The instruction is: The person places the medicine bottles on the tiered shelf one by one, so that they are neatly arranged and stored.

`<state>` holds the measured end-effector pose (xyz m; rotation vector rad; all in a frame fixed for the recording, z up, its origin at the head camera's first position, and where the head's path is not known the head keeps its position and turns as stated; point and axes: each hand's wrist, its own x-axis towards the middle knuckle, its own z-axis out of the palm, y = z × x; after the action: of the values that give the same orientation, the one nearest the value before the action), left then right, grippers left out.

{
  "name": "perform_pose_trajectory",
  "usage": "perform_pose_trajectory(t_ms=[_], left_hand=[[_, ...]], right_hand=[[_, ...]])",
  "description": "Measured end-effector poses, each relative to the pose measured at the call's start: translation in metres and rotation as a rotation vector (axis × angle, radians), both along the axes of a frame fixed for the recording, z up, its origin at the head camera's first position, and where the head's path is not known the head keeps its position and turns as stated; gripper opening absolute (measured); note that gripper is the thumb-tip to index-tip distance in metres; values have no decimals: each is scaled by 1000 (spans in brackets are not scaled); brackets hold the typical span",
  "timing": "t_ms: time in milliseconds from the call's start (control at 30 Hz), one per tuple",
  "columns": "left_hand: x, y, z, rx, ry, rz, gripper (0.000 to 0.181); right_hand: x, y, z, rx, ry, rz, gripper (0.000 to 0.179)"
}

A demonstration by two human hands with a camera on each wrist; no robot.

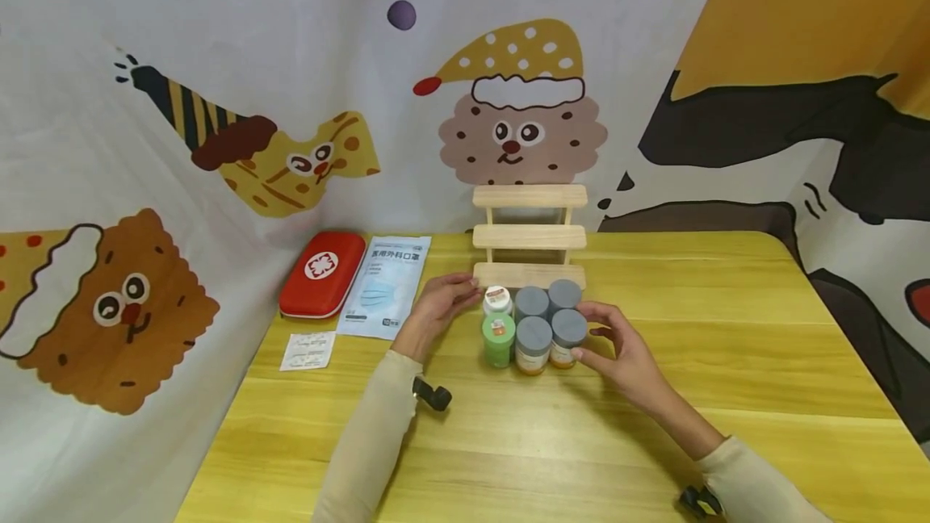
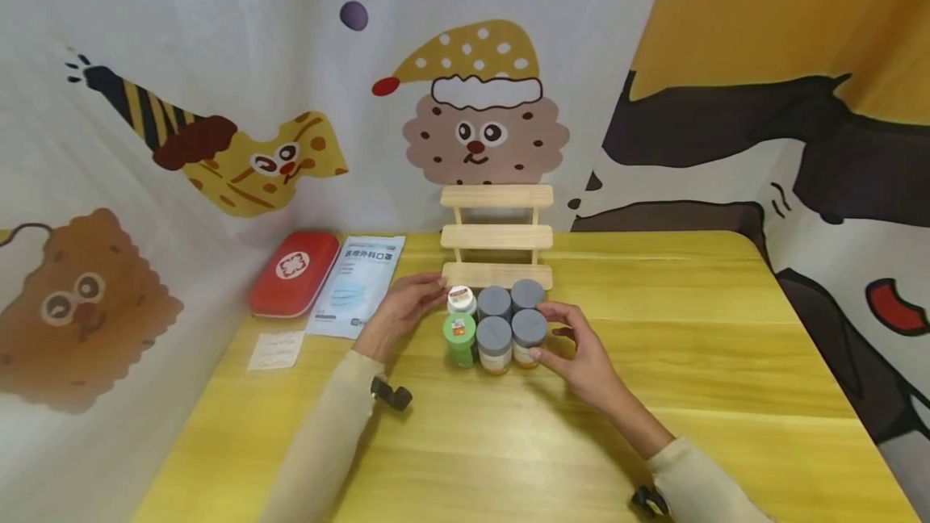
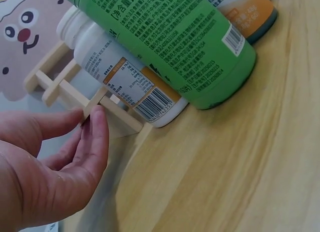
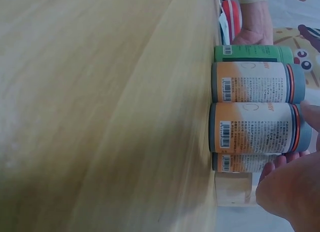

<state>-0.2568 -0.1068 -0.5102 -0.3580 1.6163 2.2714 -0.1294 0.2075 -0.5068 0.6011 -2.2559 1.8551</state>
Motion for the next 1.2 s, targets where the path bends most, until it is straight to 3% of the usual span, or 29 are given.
perform_pose_trajectory(t_ms=[333, 567, 1200], left_hand=[[-1, -1, -3, -10, -5, -13, 40], [-3, -1, -4, -14, -17, -23, 40], [-5, -1, -6, 5, -12, -24, 40]], right_hand=[[-1, -2, -2, 19, -55, -45, 55], [0, -3, -2, 70, -28, -65, 55], [2, -1, 2, 100, -21, -35, 51]])
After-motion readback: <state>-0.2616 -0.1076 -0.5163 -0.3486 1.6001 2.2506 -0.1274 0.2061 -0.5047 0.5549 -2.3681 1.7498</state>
